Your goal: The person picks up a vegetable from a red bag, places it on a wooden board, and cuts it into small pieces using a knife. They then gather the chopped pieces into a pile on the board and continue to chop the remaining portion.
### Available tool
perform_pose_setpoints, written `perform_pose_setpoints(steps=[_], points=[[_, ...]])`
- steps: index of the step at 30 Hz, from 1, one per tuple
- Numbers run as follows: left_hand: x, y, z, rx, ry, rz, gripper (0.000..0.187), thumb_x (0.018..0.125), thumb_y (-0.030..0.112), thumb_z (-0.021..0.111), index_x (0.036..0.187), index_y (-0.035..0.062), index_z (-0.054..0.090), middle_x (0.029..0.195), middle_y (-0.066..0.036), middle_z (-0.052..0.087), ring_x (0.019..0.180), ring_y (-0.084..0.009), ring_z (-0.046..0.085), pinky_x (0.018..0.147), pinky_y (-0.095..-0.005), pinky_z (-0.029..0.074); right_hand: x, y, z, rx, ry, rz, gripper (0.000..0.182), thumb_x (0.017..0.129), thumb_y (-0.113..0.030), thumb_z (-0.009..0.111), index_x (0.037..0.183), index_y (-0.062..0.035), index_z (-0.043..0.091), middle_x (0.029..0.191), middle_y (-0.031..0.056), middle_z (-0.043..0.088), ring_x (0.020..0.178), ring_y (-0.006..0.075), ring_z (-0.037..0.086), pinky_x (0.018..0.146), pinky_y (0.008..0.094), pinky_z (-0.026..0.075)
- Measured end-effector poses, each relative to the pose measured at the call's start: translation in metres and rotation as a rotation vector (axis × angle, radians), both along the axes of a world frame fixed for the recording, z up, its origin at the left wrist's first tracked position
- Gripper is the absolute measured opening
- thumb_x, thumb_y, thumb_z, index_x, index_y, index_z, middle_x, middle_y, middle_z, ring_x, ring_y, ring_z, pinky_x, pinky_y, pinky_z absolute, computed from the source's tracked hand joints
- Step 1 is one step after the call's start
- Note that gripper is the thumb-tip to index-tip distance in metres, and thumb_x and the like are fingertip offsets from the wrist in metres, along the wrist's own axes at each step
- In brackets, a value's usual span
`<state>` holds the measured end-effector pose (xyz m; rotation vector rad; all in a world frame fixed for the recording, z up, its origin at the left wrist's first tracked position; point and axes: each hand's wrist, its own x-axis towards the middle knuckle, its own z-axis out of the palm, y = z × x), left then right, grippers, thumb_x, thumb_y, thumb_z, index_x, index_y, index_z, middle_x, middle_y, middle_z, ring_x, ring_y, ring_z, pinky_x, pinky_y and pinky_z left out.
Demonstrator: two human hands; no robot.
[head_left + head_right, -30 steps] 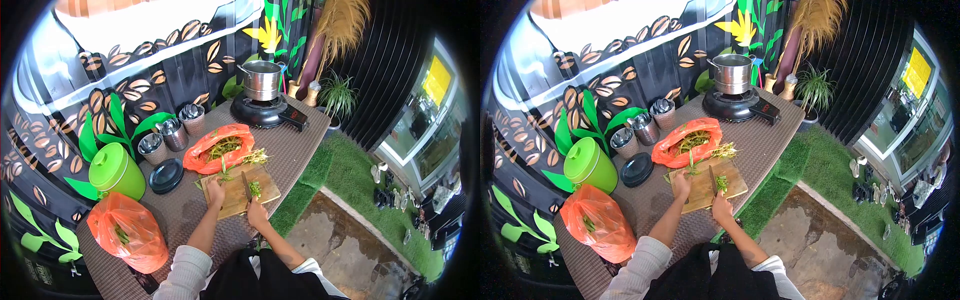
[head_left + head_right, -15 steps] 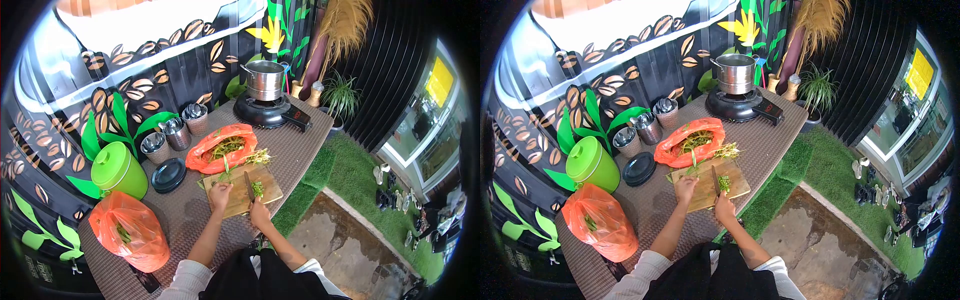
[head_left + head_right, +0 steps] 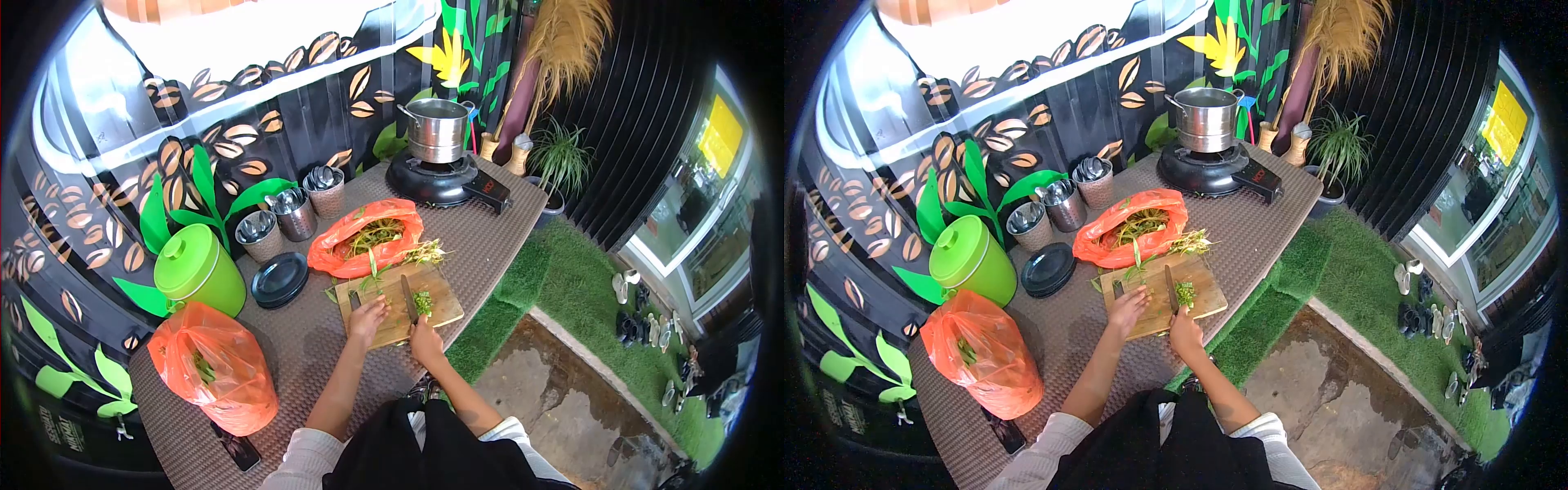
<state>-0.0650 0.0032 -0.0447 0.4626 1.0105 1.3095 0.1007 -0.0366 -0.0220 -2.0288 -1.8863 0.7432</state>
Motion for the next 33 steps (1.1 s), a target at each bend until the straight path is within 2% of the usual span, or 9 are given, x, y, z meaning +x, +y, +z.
perform_pose_setpoints(steps=[3, 8, 12, 15, 17, 21, 23, 27, 33], points=[[0.003, -0.001, -0.004, 0.052, -0.063, -0.065, 0.034, 0.083, -0.002, 0.063, 0.116, -0.0044, 0.058, 0.105, -0.009, 0.064, 0.092, -0.0163, 0.063, 0.079, -0.0254, 0.051, -0.001, 0.001, -0.002, 0.002, -0.021, 0.0, 0.035, 0.095, -0.027, 0.042, 0.115, 0.0006, 0.037, 0.086, 0.026, 0.065, 0.083, 0.0427, 0.064, 0.074, 0.0519, 0.05], [0.008, 0.003, -0.012, 0.33, 0.559, -0.028, 0.025, 0.079, -0.001, 0.068, 0.103, -0.0062, 0.065, 0.097, -0.011, 0.068, 0.085, -0.0134, 0.065, 0.079, -0.0253, 0.052, 0.0, 0.001, 0.002, -0.026, -0.015, 0.01, 0.037, 0.095, -0.028, 0.042, 0.118, 0.001, 0.036, 0.088, 0.0265, 0.064, 0.084, 0.0427, 0.064, 0.075, 0.0519, 0.05], [0.011, 0.002, -0.003, 0.387, 0.649, 0.046, 0.018, 0.078, 0.002, 0.071, 0.094, -0.0054, 0.068, 0.089, -0.011, 0.069, 0.079, -0.0114, 0.065, 0.074, -0.0239, 0.052, 0.0, 0.002, 0.002, -0.052, -0.024, 0.005, 0.039, 0.095, -0.028, 0.041, 0.119, 0.0015, 0.036, 0.09, 0.0268, 0.064, 0.086, 0.0426, 0.064, 0.076, 0.0516, 0.05], [0.012, -0.006, 0.019, 0.394, 0.886, 0.116, 0.016, 0.074, 0.001, 0.072, 0.09, -0.0018, 0.069, 0.081, -0.012, 0.068, 0.072, -0.0173, 0.065, 0.068, -0.0273, 0.052, 0.0, 0.002, 0.0, -0.057, -0.029, 0.008, 0.041, 0.095, -0.028, 0.041, 0.122, 0.0019, 0.034, 0.091, 0.0266, 0.064, 0.086, 0.0423, 0.064, 0.076, 0.0511, 0.05], [0.01, -0.012, 0.037, 0.833, 1.361, 0.254, 0.014, 0.072, 0.002, 0.07, 0.085, 0.0003, 0.068, 0.071, -0.015, 0.065, 0.066, -0.0288, 0.063, 0.064, -0.0348, 0.051, 0.0, 0.004, -0.004, -0.058, -0.044, 0.019, 0.043, 0.095, -0.027, 0.041, 0.124, 0.0023, 0.033, 0.092, 0.0265, 0.064, 0.087, 0.0419, 0.064, 0.076, 0.0508, 0.05], [0.017, -0.026, 0.044, 0.714, 1.482, 0.098, 0.01, 0.073, 0.005, 0.065, 0.082, 0.0012, 0.067, 0.071, -0.018, 0.062, 0.071, -0.0364, 0.061, 0.066, -0.0422, 0.05, 0.001, 0.005, 0.008, -0.096, -0.046, 0.068, 0.046, 0.094, -0.025, 0.042, 0.127, 0.0038, 0.032, 0.092, 0.0264, 0.065, 0.087, 0.041, 0.065, 0.077, 0.0498, 0.051], [0.023, -0.027, 0.036, 0.394, 1.631, -0.046, 0.01, 0.077, 0.006, 0.059, 0.082, 0.0016, 0.066, 0.08, -0.02, 0.063, 0.079, -0.0345, 0.062, 0.068, -0.044, 0.05, 0.002, 0.007, 0.003, -0.082, -0.059, 0.069, 0.044, 0.093, -0.025, 0.042, 0.125, 0.0038, 0.033, 0.091, 0.0266, 0.065, 0.087, 0.0409, 0.065, 0.077, 0.0498, 0.051], [0.032, -0.03, 0.023, 0.276, 1.589, -0.116, 0.007, 0.079, 0.008, 0.061, 0.081, 0.0015, 0.065, 0.082, -0.022, 0.063, 0.085, -0.0351, 0.061, 0.075, -0.0442, 0.047, 0.003, 0.005, 0.005, -0.045, -0.045, 0.064, 0.04, 0.092, -0.024, 0.043, 0.121, 0.0036, 0.036, 0.089, 0.0269, 0.065, 0.087, 0.0409, 0.065, 0.076, 0.0499, 0.051], [0.032, -0.037, 0.012, 0.599, 1.482, 0.035, 0.01, 0.079, 0.008, 0.062, 0.083, -0.0005, 0.066, 0.084, -0.018, 0.064, 0.087, -0.034, 0.06, 0.078, -0.0415, 0.049, 0.004, 0.004, 0.004, -0.056, -0.077, 0.079, 0.043, 0.092, -0.024, 0.044, 0.122, 0.0049, 0.034, 0.089, 0.0268, 0.064, 0.086, 0.0414, 0.065, 0.073, 0.0487, 0.052]])
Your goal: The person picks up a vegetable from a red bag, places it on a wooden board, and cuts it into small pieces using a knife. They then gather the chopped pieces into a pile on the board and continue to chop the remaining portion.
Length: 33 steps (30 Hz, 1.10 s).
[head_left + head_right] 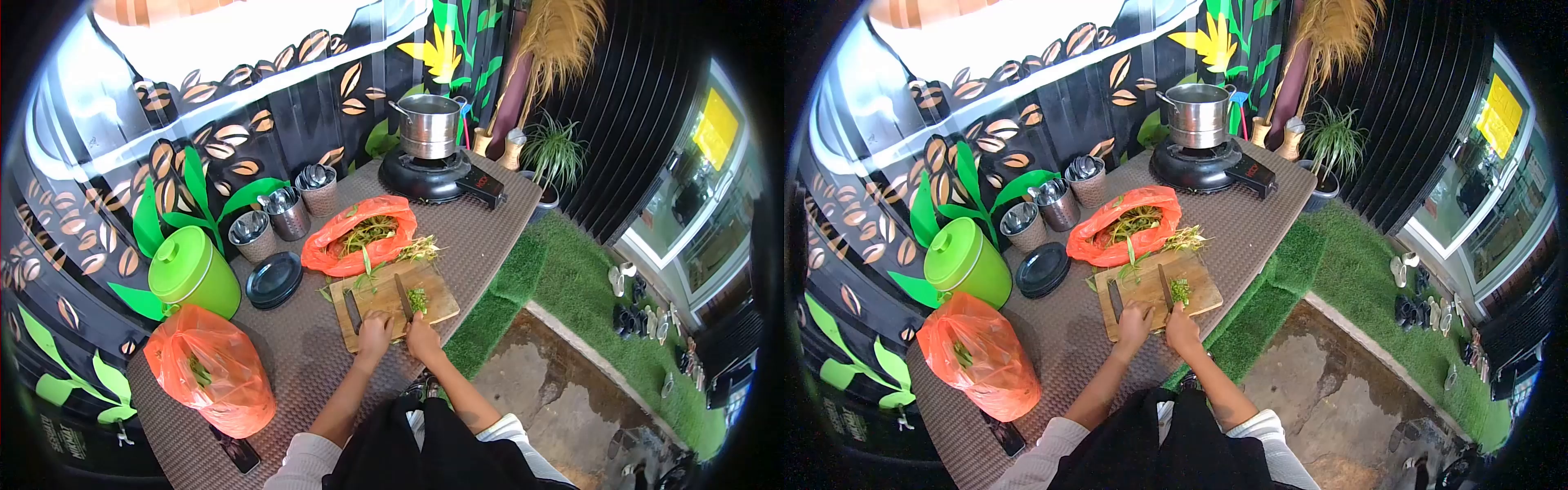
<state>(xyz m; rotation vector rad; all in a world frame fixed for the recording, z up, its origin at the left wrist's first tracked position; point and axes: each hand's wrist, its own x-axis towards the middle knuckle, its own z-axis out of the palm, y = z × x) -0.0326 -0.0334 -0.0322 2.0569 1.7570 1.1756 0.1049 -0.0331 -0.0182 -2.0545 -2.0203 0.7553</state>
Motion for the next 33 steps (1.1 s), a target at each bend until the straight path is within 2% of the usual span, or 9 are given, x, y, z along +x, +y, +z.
perform_pose_setpoints(steps=[3, 6, 8, 11, 14, 17, 28, 33], points=[[-0.005, -0.005, 0.002, -0.047, -0.107, -0.058, 0.012, 0.075, 0.008, 0.068, 0.083, -0.0008, 0.066, 0.087, -0.017, 0.062, 0.092, -0.0328, 0.057, 0.081, -0.0406, 0.047, 0.0, -0.002, -0.003, 0.03, 0.037, 0.0, 0.043, 0.092, -0.024, 0.044, 0.122, 0.005, 0.034, 0.088, 0.0273, 0.064, 0.086, 0.0416, 0.065, 0.073, 0.0485, 0.052], [-0.004, -0.006, 0.006, 0.028, -0.155, -0.016, 0.014, 0.071, 0.005, 0.071, 0.083, -0.0001, 0.066, 0.09, -0.017, 0.058, 0.094, -0.0327, 0.055, 0.08, -0.0408, 0.046, -0.001, -0.002, -0.002, 0.019, 0.019, -0.01, 0.043, 0.092, -0.023, 0.045, 0.123, 0.0049, 0.034, 0.09, 0.0279, 0.064, 0.086, 0.0417, 0.065, 0.074, 0.0485, 0.052], [-0.003, -0.001, 0.002, 0.008, -0.301, 0.023, 0.017, 0.068, 0.003, 0.073, 0.083, 0.0006, 0.065, 0.094, -0.016, 0.056, 0.095, -0.0328, 0.052, 0.081, -0.0406, 0.044, 0.001, -0.002, 0.0, 0.013, 0.023, -0.011, 0.042, 0.092, -0.022, 0.045, 0.122, 0.0049, 0.034, 0.091, 0.0281, 0.064, 0.086, 0.0417, 0.065, 0.074, 0.0486, 0.052], [-0.004, 0.0, 0.022, 0.076, -0.201, 0.003, 0.019, 0.068, 0.003, 0.073, 0.085, 0.0002, 0.065, 0.094, -0.017, 0.057, 0.095, -0.0335, 0.054, 0.081, -0.0401, 0.045, 0.001, -0.002, 0.001, -0.002, 0.033, -0.003, 0.042, 0.092, -0.021, 0.046, 0.122, 0.0048, 0.034, 0.092, 0.0282, 0.064, 0.087, 0.0417, 0.065, 0.074, 0.0487, 0.052], [-0.012, 0.013, -0.003, 0.069, -0.128, -0.045, 0.018, 0.069, 0.003, 0.072, 0.085, -0.0005, 0.066, 0.094, -0.017, 0.058, 0.094, -0.0337, 0.055, 0.081, -0.0398, 0.045, 0.001, -0.002, 0.002, -0.017, 0.028, -0.001, 0.041, 0.091, -0.021, 0.046, 0.121, 0.0044, 0.034, 0.092, 0.0281, 0.064, 0.087, 0.0416, 0.065, 0.075, 0.0489, 0.052], [-0.014, 0.016, -0.012, 0.07, -0.176, -0.057, 0.014, 0.071, 0.004, 0.07, 0.083, -0.0013, 0.066, 0.092, -0.017, 0.06, 0.094, -0.0332, 0.056, 0.082, -0.0396, 0.045, 0.001, -0.001, 0.001, -0.009, 0.024, -0.009, 0.042, 0.09, -0.021, 0.048, 0.121, 0.0046, 0.033, 0.092, 0.0279, 0.064, 0.087, 0.0413, 0.065, 0.075, 0.0491, 0.052], [0.005, 0.017, -0.011, -0.01, -0.087, -0.113, 0.009, 0.075, 0.004, 0.065, 0.083, 0.001, 0.068, 0.085, -0.014, 0.063, 0.088, -0.0323, 0.055, 0.081, -0.04, 0.044, 0.009, 0.006, 0.007, -0.017, -0.012, 0.07, 0.048, 0.087, -0.016, 0.05, 0.126, 0.0068, 0.032, 0.09, 0.0288, 0.064, 0.088, 0.0417, 0.065, 0.076, 0.0495, 0.052], [0.008, 0.018, -0.012, -0.067, -0.162, -0.109, 0.009, 0.076, 0.005, 0.064, 0.084, 0.002, 0.068, 0.086, -0.014, 0.063, 0.09, -0.0317, 0.055, 0.082, -0.0394, 0.044, 0.01, 0.007, 0.018, -0.02, -0.056, 0.116, 0.032, 0.086, -0.009, 0.047, 0.114, 0.0042, 0.038, 0.088, 0.0285, 0.064, 0.086, 0.0418, 0.065, 0.074, 0.0488, 0.053]])
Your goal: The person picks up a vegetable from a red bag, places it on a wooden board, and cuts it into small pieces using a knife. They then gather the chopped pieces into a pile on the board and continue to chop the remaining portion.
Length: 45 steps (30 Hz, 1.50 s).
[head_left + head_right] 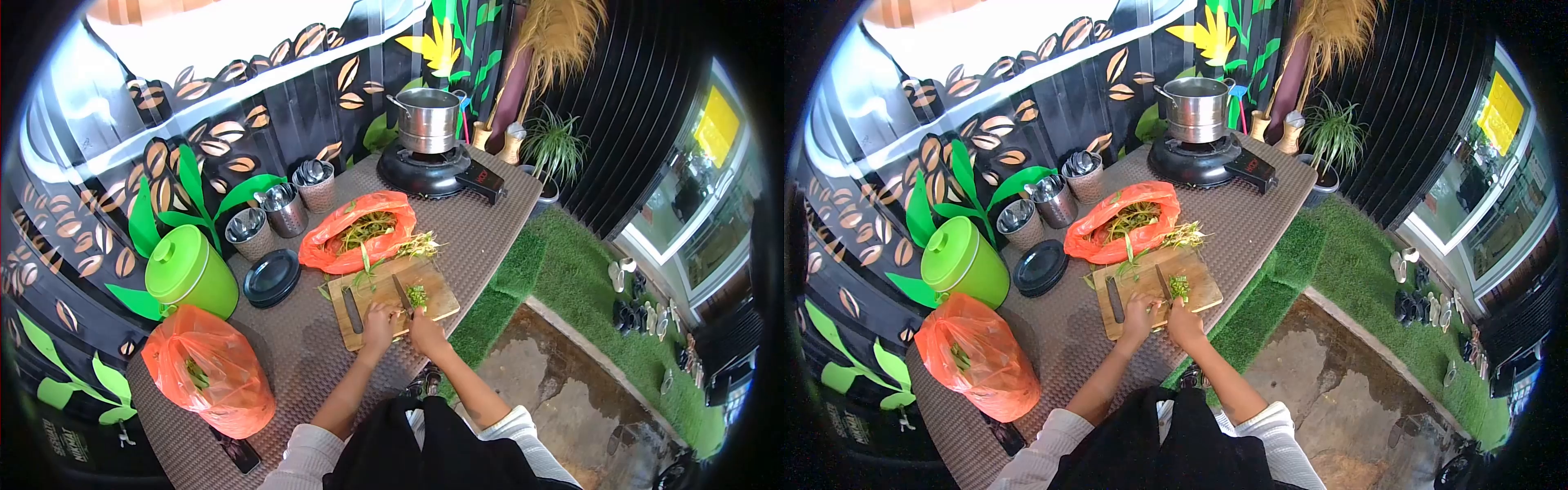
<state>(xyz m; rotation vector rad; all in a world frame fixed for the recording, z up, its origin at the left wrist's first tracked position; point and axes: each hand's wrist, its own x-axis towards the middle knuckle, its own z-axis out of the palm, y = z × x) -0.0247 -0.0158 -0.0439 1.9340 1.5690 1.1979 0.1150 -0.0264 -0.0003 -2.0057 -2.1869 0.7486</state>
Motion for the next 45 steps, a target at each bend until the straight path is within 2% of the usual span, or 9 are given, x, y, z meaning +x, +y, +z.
perform_pose_setpoints(steps=[3, 10, 16, 19, 21, 27, 36, 37, 45], points=[[0.003, -0.001, 0.0, -0.017, 0.022, 0.036, 0.01, 0.077, 0.007, 0.065, 0.085, 0.0023, 0.069, 0.086, -0.014, 0.063, 0.091, -0.0311, 0.055, 0.083, -0.0389, 0.045, -0.011, -0.01, -0.001, 0.055, -0.022, -0.068, 0.024, 0.086, -0.009, 0.047, 0.106, 0.0012, 0.04, 0.086, 0.0274, 0.065, 0.083, 0.0409, 0.066, 0.071, 0.048, 0.053], [0.005, -0.005, 0.001, 0.076, 0.026, 0.051, 0.01, 0.077, 0.006, 0.065, 0.085, 0.0012, 0.07, 0.082, -0.014, 0.062, 0.085, -0.0303, 0.055, 0.078, -0.0384, 0.045, -0.022, -0.004, -0.009, 0.08, 0.051, -0.124, 0.027, 0.09, -0.015, 0.046, 0.109, 0.0031, 0.038, 0.081, 0.0273, 0.064, 0.08, 0.0434, 0.065, 0.069, 0.0491, 0.053], [0.005, -0.005, -0.009, 0.096, -0.055, 0.082, 0.011, 0.076, 0.007, 0.066, 0.085, 0.0011, 0.07, 0.082, -0.014, 0.062, 0.084, -0.0303, 0.055, 0.076, -0.0379, 0.045, -0.017, -0.002, 0.003, 0.087, 0.046, -0.002, 0.024, 0.091, -0.016, 0.045, 0.106, 0.0015, 0.038, 0.08, 0.0268, 0.064, 0.078, 0.0426, 0.065, 0.068, 0.0499, 0.053], [0.003, -0.004, -0.009, 0.095, -0.063, 0.092, 0.01, 0.075, 0.006, 0.067, 0.084, 0.0003, 0.069, 0.082, -0.014, 0.062, 0.082, -0.0308, 0.055, 0.074, -0.0381, 0.045, -0.024, -0.016, -0.008, 0.105, 0.031, -0.085, 0.02, 0.09, -0.016, 0.045, 0.103, -0.0014, 0.04, 0.081, 0.0242, 0.065, 0.078, 0.0394, 0.067, 0.067, 0.0474, 0.054], [0.003, -0.004, -0.006, 0.08, -0.063, 0.09, 0.009, 0.075, 0.006, 0.068, 0.083, 0.0002, 0.069, 0.081, -0.014, 0.062, 0.082, -0.031, 0.055, 0.074, -0.0385, 0.045, -0.03, -0.02, -0.015, 0.119, 0.033, -0.112, 0.026, 0.091, -0.019, 0.046, 0.104, 0.0012, 0.038, 0.077, 0.0261, 0.064, 0.077, 0.043, 0.065, 0.068, 0.0507, 0.052], [0.004, -0.006, 0.0, 0.107, -0.061, 0.096, 0.008, 0.074, 0.006, 0.067, 0.08, 0.0014, 0.07, 0.079, -0.013, 0.063, 0.081, -0.0304, 0.056, 0.074, -0.0392, 0.045, -0.017, -0.001, -0.011, 0.171, 0.061, -0.016, 0.021, 0.089, -0.013, 0.044, 0.104, 0.0002, 0.039, 0.075, 0.0242, 0.065, 0.073, 0.0391, 0.067, 0.063, 0.0481, 0.054], [0.002, -0.009, 0.006, -0.084, -0.09, 0.128, 0.007, 0.074, 0.008, 0.068, 0.076, 0.0015, 0.068, 0.08, -0.012, 0.064, 0.082, -0.0295, 0.056, 0.075, -0.0388, 0.045, -0.025, -0.007, -0.016, 0.147, 0.013, -0.057, 0.02, 0.089, -0.011, 0.044, 0.105, 0.0, 0.039, 0.08, 0.0257, 0.065, 0.077, 0.0407, 0.066, 0.067, 0.0487, 0.054], [0.002, -0.008, 0.0, 0.022, -0.056, 0.105, 0.007, 0.075, 0.008, 0.068, 0.077, 0.0012, 0.068, 0.082, -0.012, 0.064, 0.083, -0.0295, 0.056, 0.076, -0.0383, 0.045, -0.02, 0.0, -0.014, 0.112, 0.038, -0.021, 0.032, 0.085, -0.011, 0.053, 0.109, 0.003, 0.036, 0.082, 0.027, 0.064, 0.079, 0.0437, 0.064, 0.068, 0.0501, 0.053], [0.0, -0.017, 0.002, 0.192, 0.041, 0.058, 0.011, 0.079, 0.009, 0.063, 0.084, -0.0007, 0.067, 0.086, -0.012, 0.064, 0.086, -0.0301, 0.056, 0.082, -0.0375, 0.046, -0.028, -0.017, -0.012, 0.079, 0.057, -0.088, 0.032, 0.091, -0.02, 0.049, 0.109, 0.002, 0.036, 0.091, 0.028, 0.063, 0.081, 0.0447, 0.064, 0.069, 0.0517, 0.051]])
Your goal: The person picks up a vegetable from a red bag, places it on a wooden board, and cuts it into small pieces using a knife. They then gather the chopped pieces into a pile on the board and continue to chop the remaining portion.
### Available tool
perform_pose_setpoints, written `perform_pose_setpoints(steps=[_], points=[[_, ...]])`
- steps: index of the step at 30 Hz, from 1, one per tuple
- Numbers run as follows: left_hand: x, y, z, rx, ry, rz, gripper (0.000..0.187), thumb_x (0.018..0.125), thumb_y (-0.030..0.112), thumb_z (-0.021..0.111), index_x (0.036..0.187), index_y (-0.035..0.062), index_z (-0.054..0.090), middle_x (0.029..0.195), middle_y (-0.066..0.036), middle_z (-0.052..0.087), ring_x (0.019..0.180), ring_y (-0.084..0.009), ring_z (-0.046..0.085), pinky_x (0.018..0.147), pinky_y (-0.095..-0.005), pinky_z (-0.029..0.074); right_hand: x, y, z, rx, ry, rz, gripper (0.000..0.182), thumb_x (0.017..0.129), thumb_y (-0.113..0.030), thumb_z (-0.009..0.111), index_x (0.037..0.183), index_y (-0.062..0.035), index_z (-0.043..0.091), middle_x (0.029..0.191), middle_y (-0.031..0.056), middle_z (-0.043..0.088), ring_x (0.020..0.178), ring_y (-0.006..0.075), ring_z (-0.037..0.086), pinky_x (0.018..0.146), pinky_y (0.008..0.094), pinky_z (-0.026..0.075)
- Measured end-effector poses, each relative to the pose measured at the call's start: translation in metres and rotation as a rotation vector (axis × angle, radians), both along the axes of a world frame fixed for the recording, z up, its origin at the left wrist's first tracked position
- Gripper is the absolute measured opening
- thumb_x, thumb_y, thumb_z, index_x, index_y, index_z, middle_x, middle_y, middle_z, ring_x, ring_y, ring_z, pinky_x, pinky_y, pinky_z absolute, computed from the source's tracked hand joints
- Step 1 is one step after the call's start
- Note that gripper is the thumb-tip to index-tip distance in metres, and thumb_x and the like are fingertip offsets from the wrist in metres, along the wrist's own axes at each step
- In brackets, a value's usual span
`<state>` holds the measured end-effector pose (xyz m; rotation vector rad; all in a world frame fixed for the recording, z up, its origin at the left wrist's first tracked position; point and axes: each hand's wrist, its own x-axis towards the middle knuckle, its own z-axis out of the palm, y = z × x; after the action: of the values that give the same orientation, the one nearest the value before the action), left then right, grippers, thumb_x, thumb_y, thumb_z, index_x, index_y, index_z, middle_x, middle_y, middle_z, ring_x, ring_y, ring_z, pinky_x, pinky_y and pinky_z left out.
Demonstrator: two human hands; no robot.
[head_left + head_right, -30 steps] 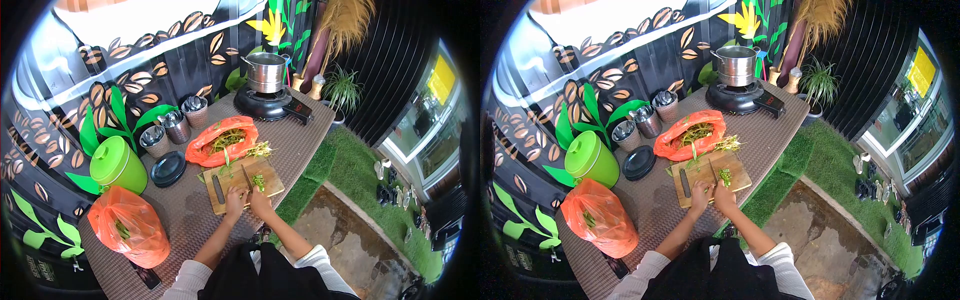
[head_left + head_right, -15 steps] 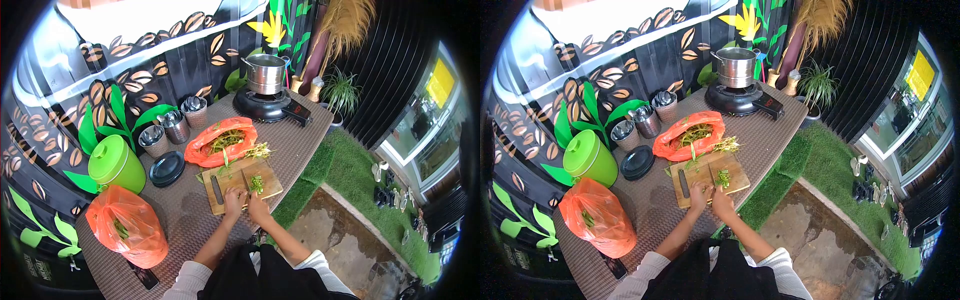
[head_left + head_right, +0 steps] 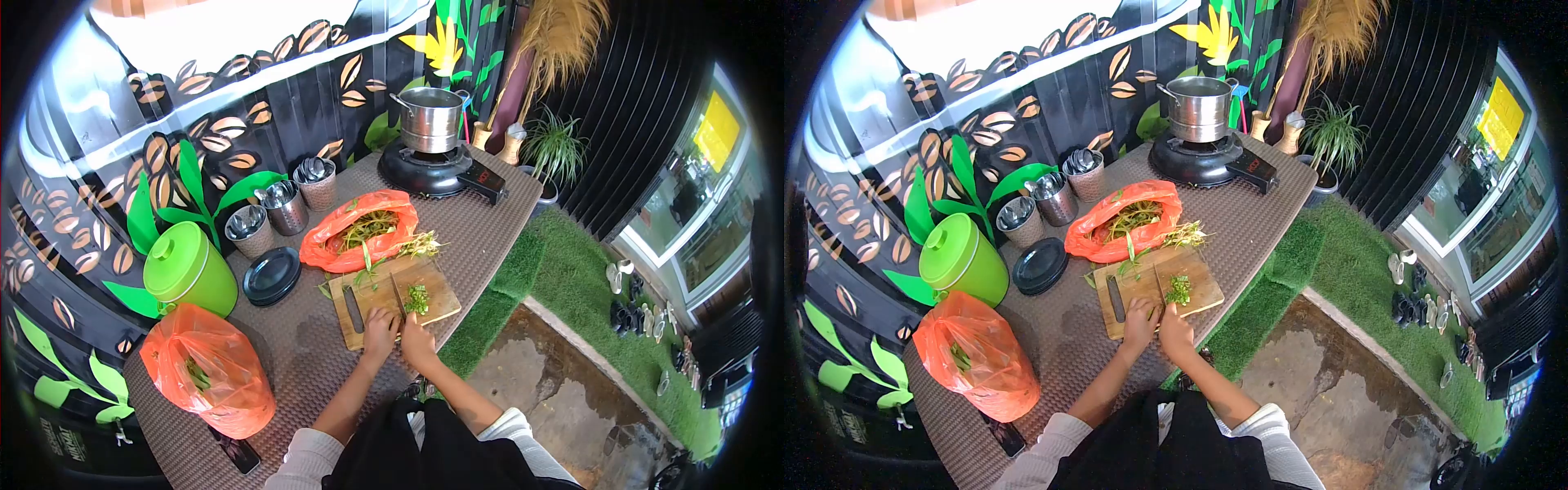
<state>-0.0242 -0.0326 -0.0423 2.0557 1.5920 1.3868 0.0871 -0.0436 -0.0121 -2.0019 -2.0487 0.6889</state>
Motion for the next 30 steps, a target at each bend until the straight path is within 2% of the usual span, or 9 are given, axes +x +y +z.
perform_pose_setpoints(steps=[6, 8, 9, 11, 14, 22, 23, 25, 30], points=[[-0.002, 0.003, -0.003, -0.058, -0.07, -0.004, 0.01, 0.08, 0.006, 0.061, 0.085, -0.0011, 0.066, 0.085, -0.014, 0.064, 0.088, -0.0319, 0.056, 0.081, -0.0394, 0.045, 0.011, 0.021, -0.004, 0.016, 0.04, 0.053, 0.03, 0.092, -0.021, 0.044, 0.109, 0.0021, 0.037, 0.088, 0.0276, 0.064, 0.083, 0.0455, 0.063, 0.073, 0.0514, 0.051], [-0.002, 0.002, -0.001, -0.061, -0.027, 0.005, 0.015, 0.081, 0.006, 0.06, 0.094, -0.0006, 0.062, 0.086, -0.014, 0.063, 0.089, -0.0324, 0.056, 0.08, -0.0411, 0.045, 0.01, 0.014, 0.001, -0.005, 0.053, 0.067, 0.029, 0.092, -0.021, 0.044, 0.109, 0.002, 0.038, 0.086, 0.0274, 0.064, 0.084, 0.0458, 0.063, 0.073, 0.0516, 0.051], [-0.001, 0.001, 0.002, -0.061, -0.029, 0.004, 0.015, 0.081, 0.006, 0.06, 0.094, -0.0006, 0.062, 0.086, -0.014, 0.063, 0.089, -0.0324, 0.056, 0.08, -0.0411, 0.045, 0.005, 0.005, 0.001, -0.005, 0.023, 0.036, 0.028, 0.091, -0.018, 0.045, 0.11, 0.0019, 0.039, 0.087, 0.0268, 0.064, 0.084, 0.0427, 0.064, 0.071, 0.0496, 0.052], [0.002, -0.002, 0.009, -0.203, -0.212, 0.029, 0.021, 0.083, 0.007, 0.059, 0.103, 0.0011, 0.056, 0.09, -0.014, 0.063, 0.089, -0.0325, 0.057, 0.08, -0.0416, 0.044, 0.0, 0.0, 0.004, -0.004, -0.011, 0.005, 0.028, 0.089, -0.015, 0.046, 0.111, 0.0019, 0.04, 0.089, 0.0261, 0.065, 0.085, 0.0395, 0.066, 0.07, 0.0476, 0.054], [0.003, -0.003, 0.008, -0.238, -0.253, 0.034, 0.026, 0.084, 0.008, 0.059, 0.109, 0.0027, 0.051, 0.092, -0.013, 0.062, 0.092, -0.0329, 0.056, 0.081, -0.0422, 0.044, -0.005, -0.001, 0.014, -0.061, -0.02, -0.003, 0.025, 0.089, -0.014, 0.045, 0.108, 0.0008, 0.04, 0.092, 0.0268, 0.064, 0.085, 0.0401, 0.065, 0.073, 0.0485, 0.053], [0.002, -0.001, -0.007, -0.204, -0.192, 0.053, 0.017, 0.084, 0.009, 0.059, 0.098, 0.0019, 0.051, 0.089, -0.013, 0.06, 0.092, -0.0332, 0.055, 0.08, -0.0424, 0.043, 0.007, 0.003, -0.011, 0.22, -0.116, 0.21, 0.022, 0.089, -0.015, 0.047, 0.105, -0.0013, 0.04, 0.079, 0.0231, 0.066, 0.078, 0.0412, 0.066, 0.066, 0.0459, 0.055], [0.002, 0.001, -0.01, -0.215, -0.214, 0.061, 0.015, 0.085, 0.009, 0.059, 0.095, 0.0024, 0.051, 0.09, -0.014, 0.06, 0.091, -0.033, 0.055, 0.08, -0.0423, 0.043, 0.004, 0.003, -0.012, 0.222, -0.117, 0.211, 0.022, 0.089, -0.015, 0.047, 0.105, -0.0013, 0.04, 0.079, 0.0231, 0.066, 0.078, 0.0412, 0.066, 0.066, 0.0459, 0.055], [0.001, 0.0, -0.006, -0.218, -0.195, 0.049, 0.013, 0.084, 0.01, 0.059, 0.093, 0.0031, 0.052, 0.088, -0.014, 0.059, 0.091, -0.033, 0.055, 0.079, -0.0422, 0.043, -0.011, -0.005, 0.012, -0.051, -0.013, -0.019, 0.025, 0.088, -0.017, 0.05, 0.105, -0.0007, 0.04, 0.086, 0.0254, 0.065, 0.085, 0.0413, 0.065, 0.071, 0.0471, 0.054], [0.002, -0.002, -0.002, -0.164, -0.189, 0.039, 0.01, 0.084, 0.01, 0.06, 0.09, 0.0054, 0.053, 0.085, -0.014, 0.057, 0.087, -0.0331, 0.055, 0.075, -0.0419, 0.044, 0.0, 0.019, 0.002, 0.033, 0.018, 0.08, 0.028, 0.085, -0.014, 0.053, 0.105, 0.0002, 0.039, 0.084, 0.0259, 0.064, 0.08, 0.0416, 0.065, 0.069, 0.0484, 0.053]])
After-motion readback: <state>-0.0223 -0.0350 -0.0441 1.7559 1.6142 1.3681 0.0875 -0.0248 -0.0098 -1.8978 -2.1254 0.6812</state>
